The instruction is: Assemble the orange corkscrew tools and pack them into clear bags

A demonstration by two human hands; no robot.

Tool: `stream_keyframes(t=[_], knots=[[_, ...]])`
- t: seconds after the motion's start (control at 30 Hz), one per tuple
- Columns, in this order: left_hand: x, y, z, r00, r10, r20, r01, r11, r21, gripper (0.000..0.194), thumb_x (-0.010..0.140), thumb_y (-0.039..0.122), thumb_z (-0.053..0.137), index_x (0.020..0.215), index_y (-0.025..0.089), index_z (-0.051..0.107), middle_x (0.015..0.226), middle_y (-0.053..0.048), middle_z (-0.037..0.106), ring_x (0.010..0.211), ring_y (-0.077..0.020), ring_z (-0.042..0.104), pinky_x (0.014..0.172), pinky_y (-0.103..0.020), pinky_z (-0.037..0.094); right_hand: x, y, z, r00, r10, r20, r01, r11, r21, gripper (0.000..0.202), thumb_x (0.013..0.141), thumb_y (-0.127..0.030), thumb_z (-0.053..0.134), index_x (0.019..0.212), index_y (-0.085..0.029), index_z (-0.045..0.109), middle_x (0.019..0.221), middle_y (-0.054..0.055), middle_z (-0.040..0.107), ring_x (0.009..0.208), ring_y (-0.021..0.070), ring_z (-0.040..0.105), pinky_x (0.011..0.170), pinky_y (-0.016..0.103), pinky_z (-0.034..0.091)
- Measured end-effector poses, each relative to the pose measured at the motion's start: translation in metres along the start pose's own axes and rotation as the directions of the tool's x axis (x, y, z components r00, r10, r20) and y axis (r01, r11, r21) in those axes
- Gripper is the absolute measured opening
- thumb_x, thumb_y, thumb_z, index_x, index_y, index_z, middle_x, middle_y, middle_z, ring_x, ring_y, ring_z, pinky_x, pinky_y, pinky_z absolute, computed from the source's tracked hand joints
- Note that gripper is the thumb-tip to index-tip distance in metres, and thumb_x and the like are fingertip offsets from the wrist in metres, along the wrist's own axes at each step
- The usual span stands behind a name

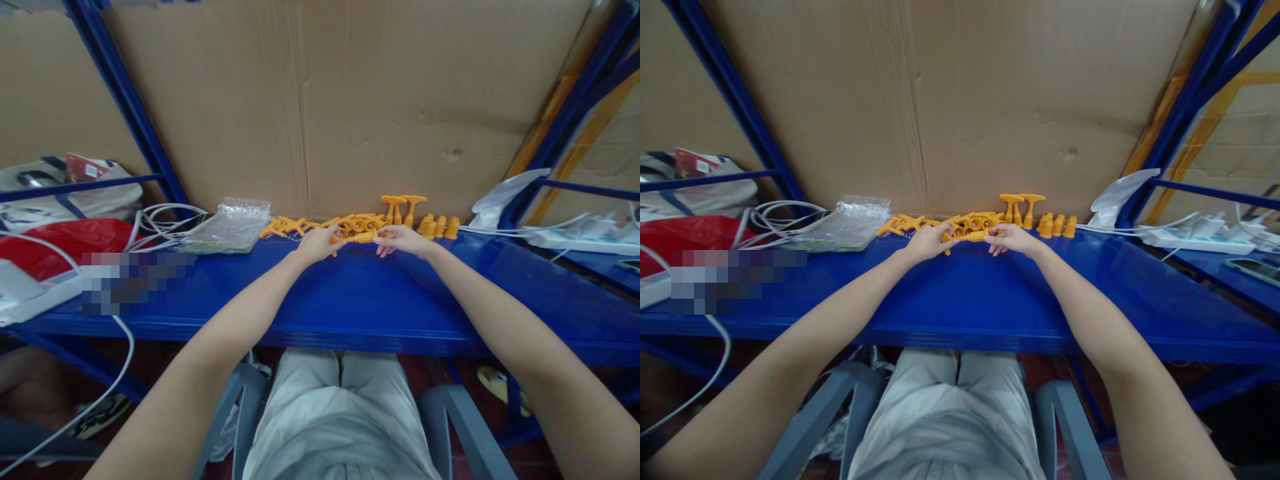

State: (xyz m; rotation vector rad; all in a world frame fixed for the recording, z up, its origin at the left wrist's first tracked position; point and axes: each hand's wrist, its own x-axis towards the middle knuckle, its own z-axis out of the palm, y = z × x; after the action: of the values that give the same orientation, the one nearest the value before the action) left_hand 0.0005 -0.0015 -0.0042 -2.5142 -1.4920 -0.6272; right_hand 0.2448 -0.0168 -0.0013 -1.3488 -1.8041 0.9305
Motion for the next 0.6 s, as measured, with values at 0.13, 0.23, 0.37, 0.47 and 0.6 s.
stream_keyframes(t=[0.13,0.23,0.37,0.47,0.6], knots=[[-0.001,0.0006,-0.0007,1.0,0.005,0.003,-0.005,1.0,-0.007,0.034,0.09,0.045,0.058,0.11,0.019,0.066,0.086,-0.008,0.073,0.088,-0.0247,0.069,0.075,-0.029,0.047,-0.0029,-0.004,-0.0003,1.0,-0.015,0.022,0.015,1.0,-0.005,0.026,0.085,-0.039,0.071,0.085,-0.015,0.063,0.063,0.005,0.071,0.055,0.0138,0.067,0.058,0.024,0.053],[-0.0013,0.001,-0.0014,1.0,-0.005,-0.016,0.005,1.0,-0.018,0.034,0.089,0.046,0.059,0.109,0.02,0.067,0.084,-0.007,0.073,0.087,-0.0241,0.07,0.074,-0.028,0.047,-0.0034,-0.0052,0.0001,0.999,0.003,0.039,-0.003,1.0,0.002,0.031,0.086,-0.044,0.069,0.077,-0.016,0.059,0.066,0.006,0.071,0.056,0.0128,0.066,0.056,0.022,0.051],[0.0002,0.0011,-0.0012,0.996,-0.042,-0.077,0.039,0.998,-0.039,0.034,0.086,0.047,0.061,0.108,0.021,0.067,0.086,-0.006,0.074,0.087,-0.0241,0.069,0.074,-0.028,0.046,-0.0022,-0.0056,0.0025,1.0,0.014,0.026,-0.016,0.998,0.055,0.022,0.091,-0.036,0.062,0.084,-0.015,0.06,0.085,0.01,0.074,0.061,0.0114,0.067,0.056,0.021,0.051],[0.0015,0.0013,-0.0003,0.992,-0.059,-0.108,0.053,0.997,-0.057,0.035,0.085,0.048,0.062,0.108,0.021,0.067,0.084,-0.006,0.074,0.085,-0.0233,0.069,0.075,-0.028,0.046,-0.0014,-0.0043,0.0046,1.0,0.003,-0.012,-0.001,0.995,0.097,0.018,0.091,-0.025,0.062,0.105,-0.015,0.06,0.1,0.011,0.074,0.063,0.0105,0.068,0.056,0.02,0.052],[0.0021,0.0008,0.0014,0.989,-0.046,-0.142,0.037,0.997,-0.06,0.036,0.084,0.048,0.063,0.106,0.02,0.066,0.084,-0.006,0.074,0.084,-0.0229,0.069,0.075,-0.028,0.046,-0.0002,-0.0004,0.0051,0.998,-0.053,-0.017,0.054,0.992,0.115,0.037,0.085,-0.022,0.068,0.12,-0.018,0.055,0.102,0.008,0.074,0.063,0.0109,0.068,0.062,0.024,0.055]])
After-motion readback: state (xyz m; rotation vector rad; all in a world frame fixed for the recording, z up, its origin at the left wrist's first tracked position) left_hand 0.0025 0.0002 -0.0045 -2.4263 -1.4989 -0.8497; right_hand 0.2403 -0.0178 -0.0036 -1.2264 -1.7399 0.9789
